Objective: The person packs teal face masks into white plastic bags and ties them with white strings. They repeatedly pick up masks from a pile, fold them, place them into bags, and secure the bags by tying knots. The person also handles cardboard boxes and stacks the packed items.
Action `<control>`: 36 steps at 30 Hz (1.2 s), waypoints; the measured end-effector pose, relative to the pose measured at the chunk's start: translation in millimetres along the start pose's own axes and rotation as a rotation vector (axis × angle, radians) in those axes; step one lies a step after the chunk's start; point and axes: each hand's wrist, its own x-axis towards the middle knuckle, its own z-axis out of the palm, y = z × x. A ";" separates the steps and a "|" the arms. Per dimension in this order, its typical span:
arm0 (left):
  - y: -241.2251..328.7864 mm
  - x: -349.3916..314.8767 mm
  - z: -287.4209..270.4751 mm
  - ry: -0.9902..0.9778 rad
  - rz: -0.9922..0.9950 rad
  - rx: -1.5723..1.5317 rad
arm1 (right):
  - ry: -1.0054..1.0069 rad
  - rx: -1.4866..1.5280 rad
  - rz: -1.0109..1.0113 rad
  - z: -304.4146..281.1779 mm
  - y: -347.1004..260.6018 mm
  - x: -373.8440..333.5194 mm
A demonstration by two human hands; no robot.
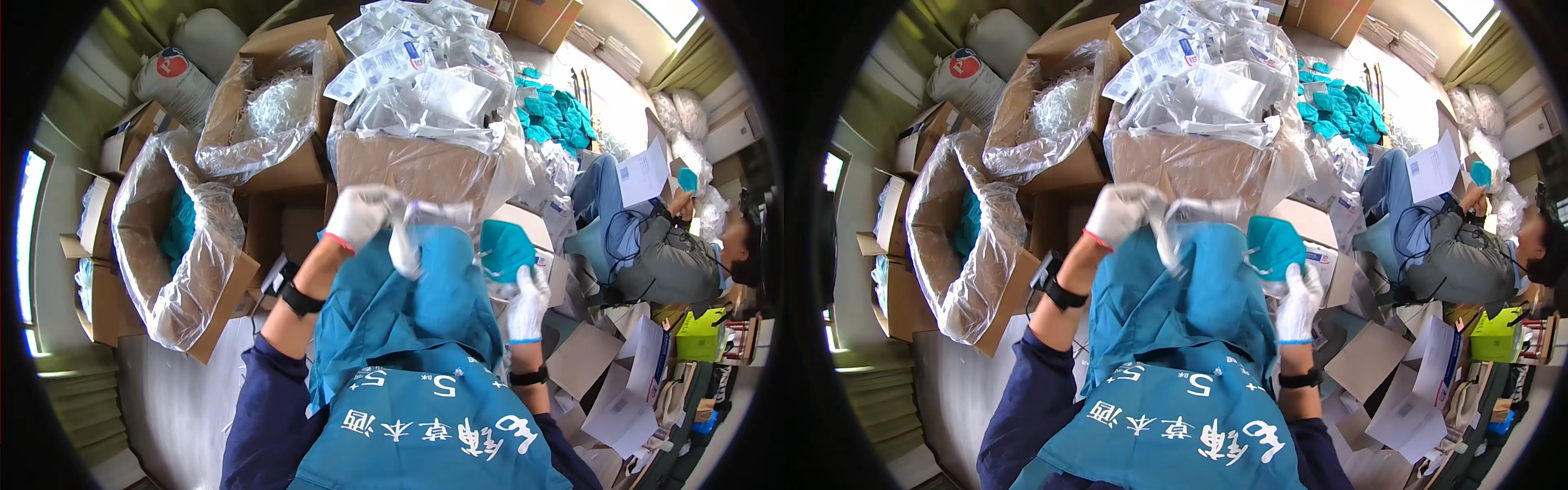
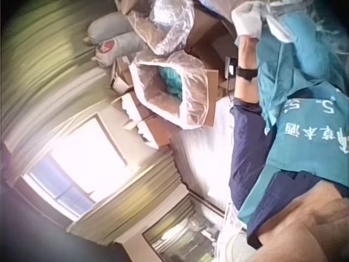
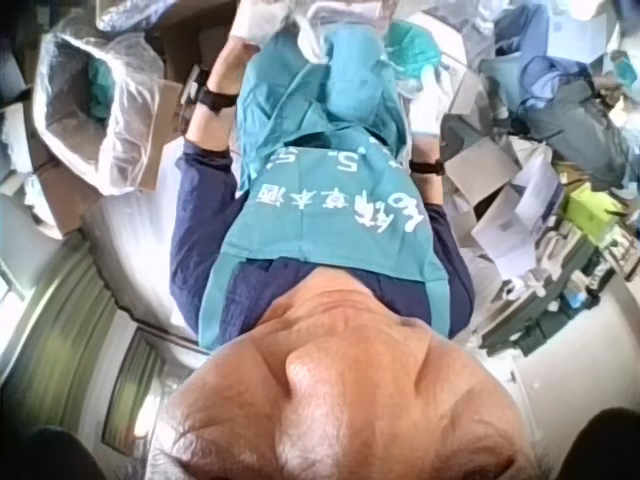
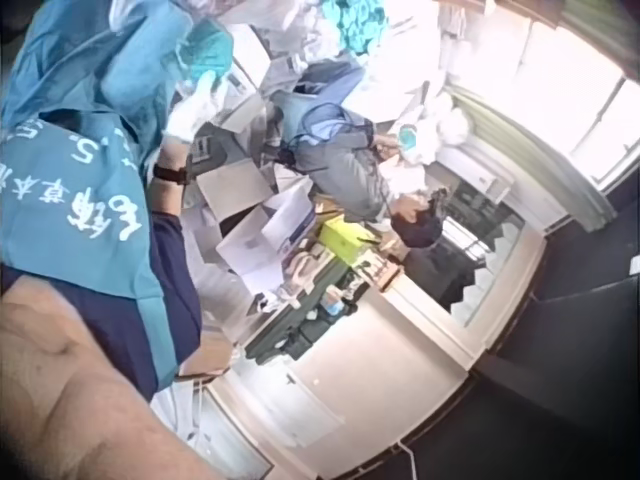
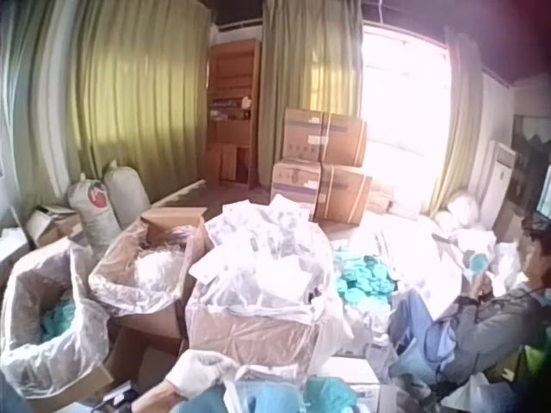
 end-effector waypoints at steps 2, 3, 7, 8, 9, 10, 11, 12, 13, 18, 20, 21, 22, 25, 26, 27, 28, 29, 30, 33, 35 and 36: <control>47.7 28.1 -6.5 0.055 -0.029 -0.117 | -0.009 0.054 0.051 4.4 3.9 -6.7; 57.1 46.6 -4.9 0.123 0.067 -0.117 | -0.051 0.062 0.076 -3.9 12.3 -3.8; 73.4 113.1 2.7 0.249 0.166 -0.356 | -0.132 -0.053 0.077 12.8 -5.9 -14.0; 65.3 125.5 -1.5 0.173 0.171 -0.475 | -0.129 -0.051 0.077 18.7 -11.0 -14.0; 57.3 135.5 -0.1 0.091 0.189 -0.524 | -0.138 0.022 0.077 20.6 -10.8 -12.7; 49.2 135.4 11.8 0.043 0.145 -0.582 | -0.145 0.098 0.066 22.8 -10.9 -8.7; 41.0 134.0 20.8 0.001 0.110 -0.636 | -0.162 0.177 0.052 24.7 -11.2 -4.3; 21.7 131.5 25.7 -0.094 0.082 -0.535 | -0.140 0.208 0.064 22.9 -9.0 -0.7; 20.5 113.2 37.6 -0.106 -0.029 -0.393 | -0.147 0.195 0.066 23.7 -10.5 0.4; 2.3 23.4 66.4 -0.260 -0.188 -0.117 | -0.179 0.093 0.122 30.4 -13.9 -1.6; -3.8 -3.1 71.0 -0.227 -0.210 -0.120 | -0.213 0.043 0.134 29.7 -9.7 -1.9; -7.2 -13.5 72.7 -0.167 -0.223 -0.156 | -0.198 -0.040 0.057 29.2 -5.5 -4.6; -2.2 -20.6 70.7 -0.095 -0.273 -0.159 | -0.182 -0.120 -0.021 39.5 -8.9 -13.1; -15.6 -32.6 59.6 -0.092 -0.559 -0.625 | -0.318 -0.488 -0.449 53.8 -19.3 -24.8; -11.2 -36.8 59.4 -0.143 -0.559 -0.612 | -0.395 -0.555 -0.642 58.9 -17.9 -24.8; -16.0 -36.8 61.4 -0.099 -0.473 -0.620 | -0.471 -0.619 -0.836 62.1 -17.7 -25.5; -23.3 -36.3 63.6 -0.052 -0.385 -0.629 | -0.498 -0.677 -0.884 62.8 -20.0 -28.9; -29.5 -35.8 64.1 -0.006 -0.297 -0.636 | -0.458 -0.654 -0.714 61.0 -18.4 -33.1; -35.8 -35.0 59.0 -0.021 -0.265 -0.637 | -0.417 -0.629 -0.545 58.5 -15.9 -38.0; -40.7 -35.9 44.8 -0.075 -0.123 -0.589 | -0.262 -0.420 -0.192 63.4 -22.2 -45.5; -39.7 -42.3 42.8 -0.097 0.034 -0.485 | -0.204 -0.309 -0.105 65.1 -24.2 -41.2; -38.3 -42.6 47.7 -0.140 0.014 -0.459 | -0.196 -0.286 -0.105 62.0 -18.7 -35.1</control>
